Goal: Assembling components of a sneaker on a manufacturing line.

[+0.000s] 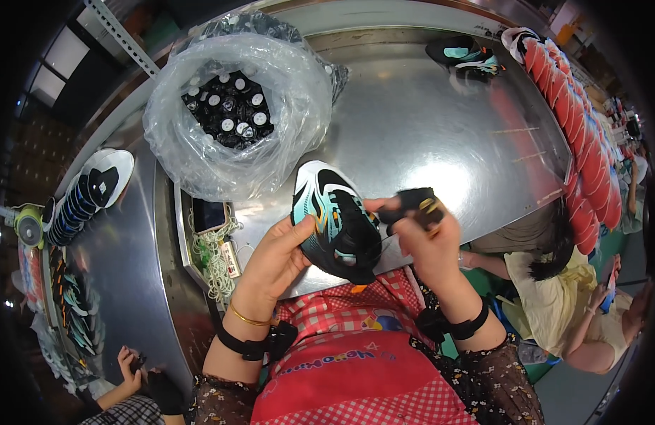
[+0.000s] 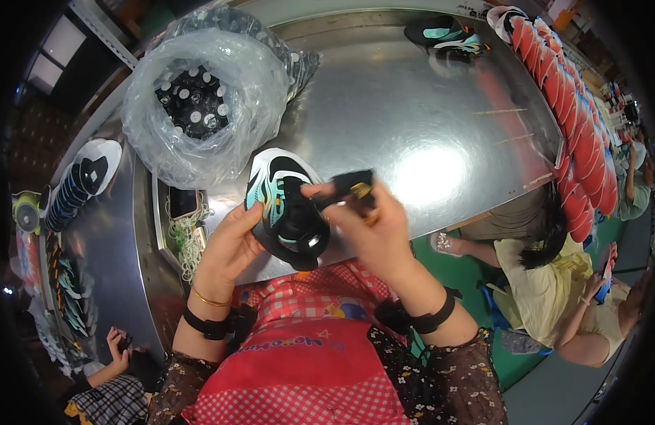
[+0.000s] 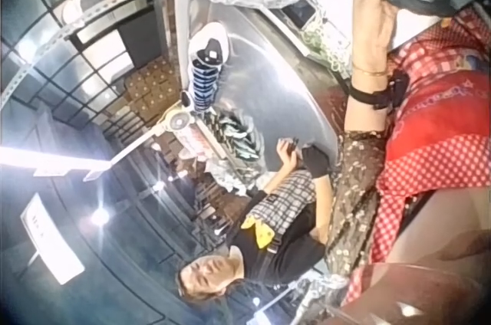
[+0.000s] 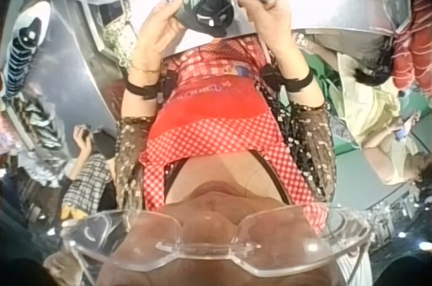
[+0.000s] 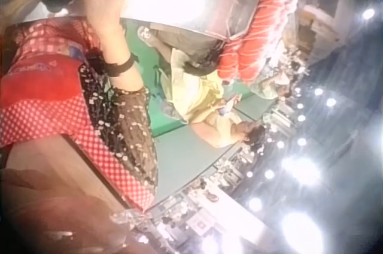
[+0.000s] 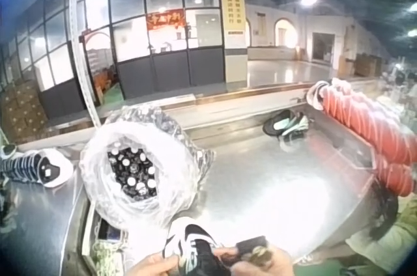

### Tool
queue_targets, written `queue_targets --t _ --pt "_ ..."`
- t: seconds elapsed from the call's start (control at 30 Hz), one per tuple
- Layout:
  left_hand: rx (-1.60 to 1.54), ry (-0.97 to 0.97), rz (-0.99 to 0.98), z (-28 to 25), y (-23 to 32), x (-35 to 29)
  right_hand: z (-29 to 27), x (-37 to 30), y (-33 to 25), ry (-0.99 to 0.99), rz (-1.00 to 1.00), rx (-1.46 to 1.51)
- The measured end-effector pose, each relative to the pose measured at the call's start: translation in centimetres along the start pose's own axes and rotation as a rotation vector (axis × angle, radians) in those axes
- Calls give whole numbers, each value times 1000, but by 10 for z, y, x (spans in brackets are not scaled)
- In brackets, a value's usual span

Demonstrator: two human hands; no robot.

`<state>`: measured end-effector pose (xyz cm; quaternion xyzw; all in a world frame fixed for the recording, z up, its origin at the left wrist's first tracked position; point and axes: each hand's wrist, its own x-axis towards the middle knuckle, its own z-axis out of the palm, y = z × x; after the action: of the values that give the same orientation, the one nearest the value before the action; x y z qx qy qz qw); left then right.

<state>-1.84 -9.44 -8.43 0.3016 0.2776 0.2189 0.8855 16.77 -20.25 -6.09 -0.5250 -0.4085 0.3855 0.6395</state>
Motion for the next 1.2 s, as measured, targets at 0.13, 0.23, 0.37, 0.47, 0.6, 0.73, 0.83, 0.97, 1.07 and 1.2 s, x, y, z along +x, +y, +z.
queue_targets --t 0.13,0.23,0.37,0.47,0.6,0.73,0.83,0.97,1.07,1.2 --pt "-69 -35 19 7 0 -5 3 -1 3 -117 -197 -310" --pt "-38 -71 0 6 -2 -8 0 0 -6 -122 -224 -384" --pt "132 -59 121 17 -3 -10 6 -7 -4 -17 -199 -410" --pt "-11 -30 98 11 -1 -5 4 0 -5 -55 -255 -396" --pt "-47 -12 79 18 6 -2 -2 1 -25 -171 -338 -694" --pt "103 21 91 43 15 -17 -6 6 -21 -124 -708 -921" --pt "118 273 268 50 24 -31 2 24 -22 -219 -647 -808" --pt "484 745 1012 5 70 -82 -24 78 -11 -165 -635 -1045" --pt "1176 1463 733 -66 113 -125 -103 159 19 249 -490 -1264" --pt "1855 1764 -133 -29 112 -152 -200 259 45 419 -554 -1577"
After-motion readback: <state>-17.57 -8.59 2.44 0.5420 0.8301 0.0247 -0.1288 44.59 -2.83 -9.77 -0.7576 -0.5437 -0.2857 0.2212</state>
